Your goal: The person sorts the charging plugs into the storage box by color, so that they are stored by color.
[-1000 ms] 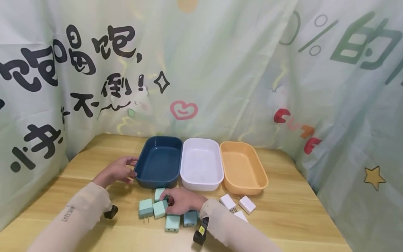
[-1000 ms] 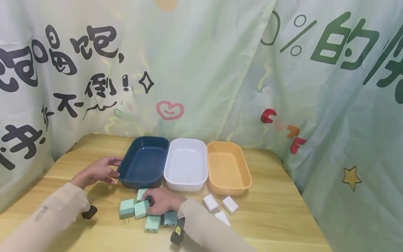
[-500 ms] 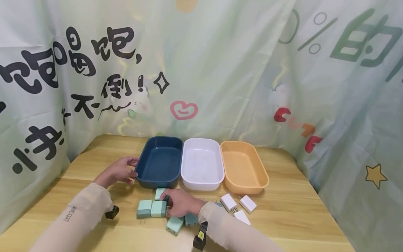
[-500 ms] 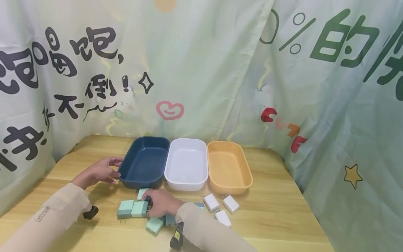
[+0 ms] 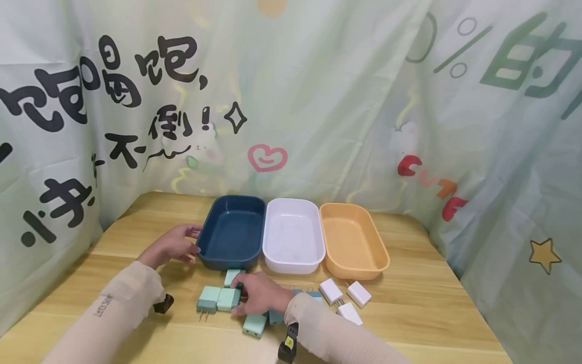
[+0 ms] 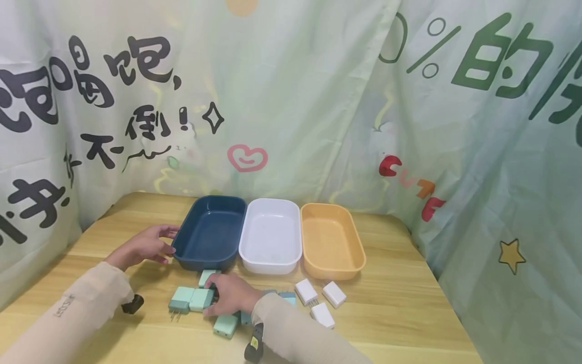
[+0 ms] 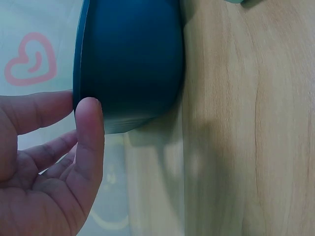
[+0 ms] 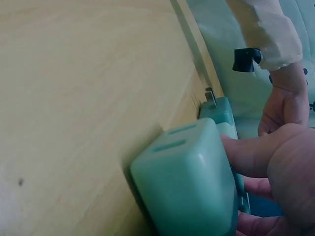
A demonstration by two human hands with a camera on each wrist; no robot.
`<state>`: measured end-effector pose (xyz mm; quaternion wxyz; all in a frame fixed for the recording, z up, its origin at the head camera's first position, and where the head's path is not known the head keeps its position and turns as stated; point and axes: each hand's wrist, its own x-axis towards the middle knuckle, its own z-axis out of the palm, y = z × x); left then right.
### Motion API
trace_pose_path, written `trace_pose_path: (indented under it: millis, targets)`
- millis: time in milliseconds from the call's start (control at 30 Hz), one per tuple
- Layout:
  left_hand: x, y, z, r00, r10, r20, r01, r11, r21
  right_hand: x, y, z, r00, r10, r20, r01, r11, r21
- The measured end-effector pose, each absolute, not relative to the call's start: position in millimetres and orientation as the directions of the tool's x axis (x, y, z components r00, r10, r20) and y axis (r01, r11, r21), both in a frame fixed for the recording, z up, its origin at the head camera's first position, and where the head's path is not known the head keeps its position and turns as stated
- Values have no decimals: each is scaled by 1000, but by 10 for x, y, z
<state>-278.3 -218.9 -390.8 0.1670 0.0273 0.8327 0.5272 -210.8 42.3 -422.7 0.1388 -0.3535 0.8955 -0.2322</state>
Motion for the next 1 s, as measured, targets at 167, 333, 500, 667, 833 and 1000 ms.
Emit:
trace_pose_path:
  millis: [167, 333, 500, 667, 833, 1000]
  targets:
    - [-2763, -2188, -3890, -942, 237, -238, -118, 432, 894, -2101, 406, -4228, -725, -683, -84, -545, 644, -536]
    - [-2773, -2188, -3874, -940, 234, -247, -126, 434, 892, -2108, 409, -4220, -725, -684, -82, -559, 654, -510]
    - [-2782, -2197, -3894, -942, 225, -251, -134, 434, 891, -2104, 404, -4226, -721, -690, -63, -585, 655, -478]
    - [-2738, -2208, -3932, -943, 222, -246, -133, 428, 894, -2105, 427, -4252, -706, -706, -53, -596, 633, -493]
    - [-2715, -2198, -3934, -942, 230, -244, -126, 432, 893, -2124, 482, -4239, -708, -706, -35, -596, 623, -506]
    - [-2755, -2174, -3875, -940, 235, -248, -122, 447, 886, -2177, 542, -4137, -709, -705, -17, -589, 605, -536]
